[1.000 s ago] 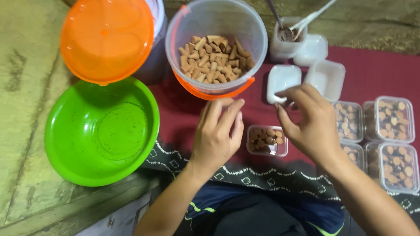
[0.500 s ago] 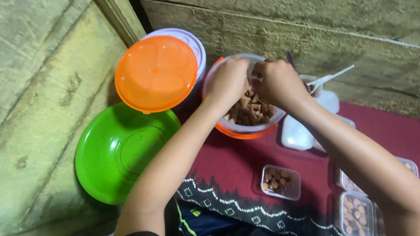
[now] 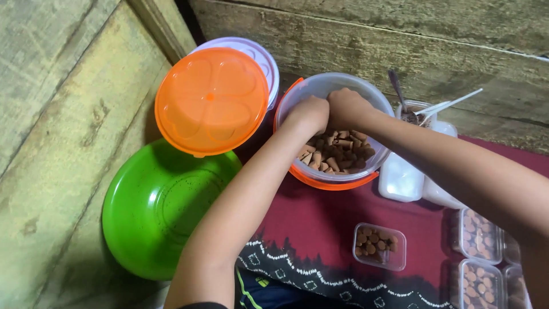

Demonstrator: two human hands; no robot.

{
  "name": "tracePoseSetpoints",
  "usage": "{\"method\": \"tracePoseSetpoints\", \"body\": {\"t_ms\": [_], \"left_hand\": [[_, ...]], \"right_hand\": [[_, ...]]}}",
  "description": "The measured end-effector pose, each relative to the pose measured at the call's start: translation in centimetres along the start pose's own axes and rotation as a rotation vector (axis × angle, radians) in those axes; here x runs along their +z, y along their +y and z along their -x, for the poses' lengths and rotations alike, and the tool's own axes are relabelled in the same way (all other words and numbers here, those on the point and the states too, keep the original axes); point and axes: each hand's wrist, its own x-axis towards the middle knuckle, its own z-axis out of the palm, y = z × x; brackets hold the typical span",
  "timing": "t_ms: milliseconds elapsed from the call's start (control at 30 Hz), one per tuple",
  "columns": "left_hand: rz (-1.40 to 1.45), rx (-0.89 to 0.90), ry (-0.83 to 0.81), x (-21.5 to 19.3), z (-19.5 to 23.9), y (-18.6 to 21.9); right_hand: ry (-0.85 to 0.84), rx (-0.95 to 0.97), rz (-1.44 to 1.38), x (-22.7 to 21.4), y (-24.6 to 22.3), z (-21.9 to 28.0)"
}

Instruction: Packaging incense cones into small plastic containers from a bulk bucket.

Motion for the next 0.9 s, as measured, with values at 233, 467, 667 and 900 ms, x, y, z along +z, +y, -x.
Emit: {"method": "tracePoseSetpoints", "body": {"t_ms": [233,467,667,900], "left_hand": [[0.100,-0.034,0.000,-1.0,2.8,0.0],[0.194,0.058,0.192,-0.1,2.0,-0.8],[0.201,0.180,0.382,-2.9,7.0,0.7],[0.204,0.497,0.718,-2.7,10.1,2.2]], "right_hand": [[-0.050,0.017,0.042,-0.5,0.5,-0.6],[0.085,-0.029,0.052,-1.7,1.3,1.4],[0.320,-0.130,-0.076,-4.0,2.7,6.1],[0.582,-0.271,-0.338,-5.9,3.7,14.4]]}}
